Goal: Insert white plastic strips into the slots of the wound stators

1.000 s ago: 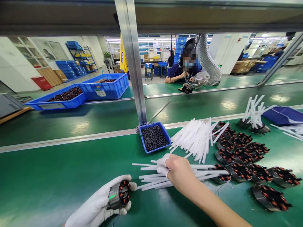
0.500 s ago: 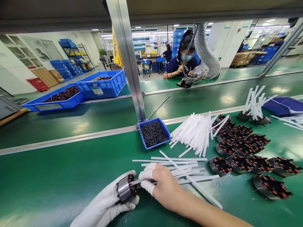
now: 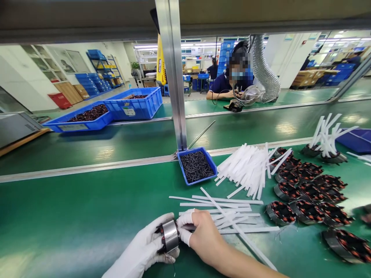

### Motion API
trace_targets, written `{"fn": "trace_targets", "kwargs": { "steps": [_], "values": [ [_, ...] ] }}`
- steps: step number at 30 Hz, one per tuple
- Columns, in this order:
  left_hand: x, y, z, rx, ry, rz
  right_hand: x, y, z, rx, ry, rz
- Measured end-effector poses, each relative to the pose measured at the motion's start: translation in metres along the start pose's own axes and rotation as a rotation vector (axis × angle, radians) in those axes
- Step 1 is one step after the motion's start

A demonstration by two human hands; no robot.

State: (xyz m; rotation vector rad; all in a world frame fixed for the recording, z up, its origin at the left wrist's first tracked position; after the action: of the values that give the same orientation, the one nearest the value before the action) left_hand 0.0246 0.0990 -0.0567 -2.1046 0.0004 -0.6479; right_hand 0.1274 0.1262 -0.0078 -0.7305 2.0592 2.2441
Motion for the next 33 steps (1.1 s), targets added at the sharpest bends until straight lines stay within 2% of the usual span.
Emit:
{"fn": "trace_targets", "kwargs": {
  "steps": [7, 12, 17, 24, 28, 33],
  "values": [
    [0.008, -0.002, -0.002, -0.056, -0.007, 0.068, 0.004, -0.011, 0.001, 0.057, -0.02, 0.056],
    [0.001, -0.005, -0.002, 0.005, -0.068, 0.107, 0.005, -0.008, -0.001, 0.051, -0.015, 0.084],
    [0.007, -0.011, -0.005, 0.069, -0.016, 0.138, 0.0, 0.001, -0.003, 0.007, -0.061, 0.066],
    [0.01, -0.012, -0.008, 0.057, -0.008, 0.154, 0.002, -0.01, -0.001, 0.045, -0.063, 0.184],
    [0.007, -0.013, -0.008, 0.115, -0.003, 0.161, 0.002, -0.006, -0.001, 0.008, -0.064, 0.204],
    [-0.003, -0.013, -0.008, 0.13, -0.069, 0.294, -0.003, -0.002, -0.001, -0.024, -0.078, 0.173]
  ]
}}
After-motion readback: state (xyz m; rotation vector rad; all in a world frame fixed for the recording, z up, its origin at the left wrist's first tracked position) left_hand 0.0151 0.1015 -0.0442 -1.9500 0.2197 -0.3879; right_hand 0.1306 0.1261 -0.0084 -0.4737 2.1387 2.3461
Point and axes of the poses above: each hand's wrist, its own z-axis towards the middle knuckle, its own x-axis out of the palm, y = z × x, the point moved 9 cm from there along z, towards the middle knuckle, and after that the axes turned 2 degrees about z, right-handed, at the moved point
